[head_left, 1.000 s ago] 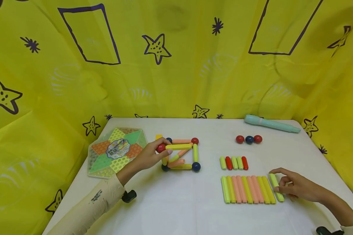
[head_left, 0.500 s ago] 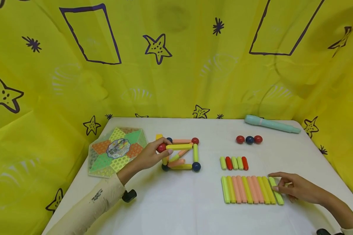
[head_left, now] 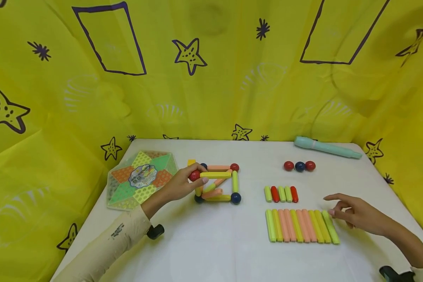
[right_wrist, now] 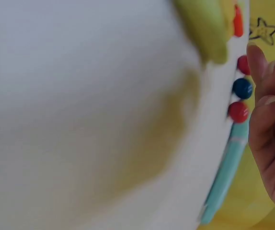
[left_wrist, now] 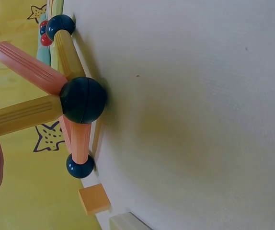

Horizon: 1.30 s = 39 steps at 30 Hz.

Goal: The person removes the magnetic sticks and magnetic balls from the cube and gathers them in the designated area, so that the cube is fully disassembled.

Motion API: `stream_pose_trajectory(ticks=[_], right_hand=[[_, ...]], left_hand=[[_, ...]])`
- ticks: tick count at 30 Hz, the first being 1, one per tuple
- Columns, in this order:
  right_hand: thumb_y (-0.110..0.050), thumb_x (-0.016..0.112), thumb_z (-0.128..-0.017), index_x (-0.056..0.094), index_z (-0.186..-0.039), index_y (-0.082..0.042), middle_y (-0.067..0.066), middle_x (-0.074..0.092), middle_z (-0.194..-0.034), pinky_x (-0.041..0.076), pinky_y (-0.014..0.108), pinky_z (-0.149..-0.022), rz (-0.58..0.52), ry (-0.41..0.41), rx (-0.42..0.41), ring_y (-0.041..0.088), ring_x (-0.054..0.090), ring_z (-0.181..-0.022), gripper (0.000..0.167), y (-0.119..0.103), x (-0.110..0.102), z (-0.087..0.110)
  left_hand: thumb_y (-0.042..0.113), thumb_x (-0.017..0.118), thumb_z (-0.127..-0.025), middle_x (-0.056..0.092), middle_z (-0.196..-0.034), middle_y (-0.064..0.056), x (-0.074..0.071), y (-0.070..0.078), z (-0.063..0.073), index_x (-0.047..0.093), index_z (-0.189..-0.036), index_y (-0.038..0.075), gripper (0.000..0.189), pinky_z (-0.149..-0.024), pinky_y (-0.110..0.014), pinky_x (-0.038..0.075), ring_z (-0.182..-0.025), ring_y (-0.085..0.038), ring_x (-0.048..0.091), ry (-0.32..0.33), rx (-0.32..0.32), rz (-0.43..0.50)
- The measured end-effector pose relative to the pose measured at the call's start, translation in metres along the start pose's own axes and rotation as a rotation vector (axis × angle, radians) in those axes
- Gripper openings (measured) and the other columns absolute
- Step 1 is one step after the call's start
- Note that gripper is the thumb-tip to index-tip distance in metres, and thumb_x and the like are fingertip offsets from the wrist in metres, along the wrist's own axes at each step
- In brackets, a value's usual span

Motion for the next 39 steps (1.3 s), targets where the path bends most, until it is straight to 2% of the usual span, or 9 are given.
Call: stream_pose_trajectory(ticks=[4, 9, 14, 19, 22, 27, 31, 34, 39], right_hand=[[-0.013, 0.059, -0.102, 0.049, -0.134, 0.007, 0.01, 0.061, -0.087, 0.047, 0.028, -0.05, 0.046, 0.045, -0.054, 0.016, 0.053, -0.053, 0.039, -0.035, 0.0, -0.022], [-0.015, 0.062, -0.101, 0.055, -0.13, 0.002, 0.015, 0.065, -0.095, 0.053, 0.028, -0.056, 0.095, 0.049, -0.124, 0.02, 0.059, -0.059, 0.035, -0.083, 0.014, -0.061], [-0.024, 0.062, -0.101, 0.06, -0.128, -0.006, 0.01, 0.068, -0.105, 0.055, 0.028, -0.066, 0.159, 0.029, -0.203, 0.021, 0.062, -0.076, 0.032, -0.126, 0.039, -0.11], [-0.03, 0.064, -0.1, 0.056, -0.133, -0.009, 0.01, 0.068, -0.113, 0.056, 0.029, -0.067, 0.115, -0.02, -0.241, 0.021, 0.065, -0.078, 0.04, -0.159, 0.065, -0.156], [-0.027, 0.066, -0.099, 0.053, -0.137, -0.007, 0.015, 0.067, -0.117, 0.058, 0.033, -0.069, 0.05, -0.054, -0.272, 0.023, 0.068, -0.076, 0.044, -0.17, 0.077, -0.175], [-0.019, 0.065, -0.099, 0.051, -0.139, -0.002, 0.018, 0.068, -0.107, 0.058, 0.036, -0.068, -0.012, -0.102, -0.318, 0.036, 0.067, -0.077, 0.045, -0.18, 0.089, -0.189], [-0.019, 0.065, -0.1, 0.055, -0.134, -0.005, 0.018, 0.069, -0.102, 0.055, 0.034, -0.065, -0.033, -0.128, -0.337, 0.039, 0.065, -0.076, 0.039, -0.186, 0.093, -0.194], [-0.021, 0.064, -0.1, 0.06, -0.13, -0.008, 0.014, 0.068, -0.105, 0.055, 0.034, -0.066, -0.026, -0.143, -0.364, 0.038, 0.066, -0.078, 0.032, -0.193, 0.095, -0.201], [-0.022, 0.069, -0.097, 0.07, -0.12, -0.009, 0.005, 0.074, -0.103, 0.055, 0.029, -0.068, 0.047, -0.164, -0.419, 0.022, 0.067, -0.077, 0.027, -0.205, 0.097, -0.213]], left_hand=[[0.025, 0.065, -0.1, 0.064, -0.115, -0.01, -0.001, 0.001, 0.0, 0.061, -0.115, 0.015, 0.019, -0.065, -0.027, 0.049, -0.081, -0.018, 0.056, -0.003, -0.004, -0.015], [0.026, 0.064, -0.1, 0.064, -0.111, -0.01, -0.002, 0.003, 0.0, 0.061, -0.116, 0.014, 0.02, -0.067, -0.03, 0.049, -0.083, -0.018, 0.056, -0.013, 0.002, -0.018], [0.026, 0.063, -0.101, 0.065, -0.114, -0.012, -0.004, 0.002, 0.001, 0.062, -0.117, 0.014, 0.02, -0.067, -0.03, 0.048, -0.083, -0.019, 0.055, -0.014, 0.001, -0.018], [0.027, 0.059, -0.103, 0.064, -0.117, -0.009, -0.008, 0.001, 0.002, 0.061, -0.12, 0.015, 0.021, -0.066, -0.03, 0.048, -0.084, -0.018, 0.055, -0.023, -0.006, -0.023], [0.026, 0.058, -0.103, 0.064, -0.117, -0.007, -0.01, 0.002, 0.004, 0.06, -0.122, 0.015, 0.022, -0.072, -0.034, 0.05, -0.089, -0.019, 0.057, -0.024, 0.001, -0.019], [0.023, 0.061, -0.102, 0.066, -0.114, -0.006, -0.013, 0.003, 0.006, 0.06, -0.124, 0.011, 0.025, -0.09, -0.038, 0.052, -0.099, -0.019, 0.061, -0.008, 0.03, -0.031], [0.018, 0.065, -0.099, 0.066, -0.114, -0.008, -0.016, 0.002, 0.006, 0.059, -0.126, 0.005, 0.03, -0.093, -0.039, 0.052, -0.103, -0.021, 0.062, 0.005, 0.045, -0.029], [0.016, 0.067, -0.098, 0.066, -0.116, -0.009, -0.017, 0.001, 0.006, 0.059, -0.127, 0.002, 0.033, -0.093, -0.041, 0.053, -0.103, -0.021, 0.063, 0.006, 0.045, -0.031], [0.016, 0.069, -0.096, 0.067, -0.116, -0.009, -0.016, 0.0, 0.006, 0.06, -0.128, 0.003, 0.036, -0.094, -0.046, 0.053, -0.103, -0.022, 0.064, -0.008, 0.035, -0.035]])
Point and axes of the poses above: each hand's wrist, its own z-axis away from the middle knuckle, its own x-axis out of the palm, y = z × x, the point moved 3 cm from there along -z, towards the middle knuckle
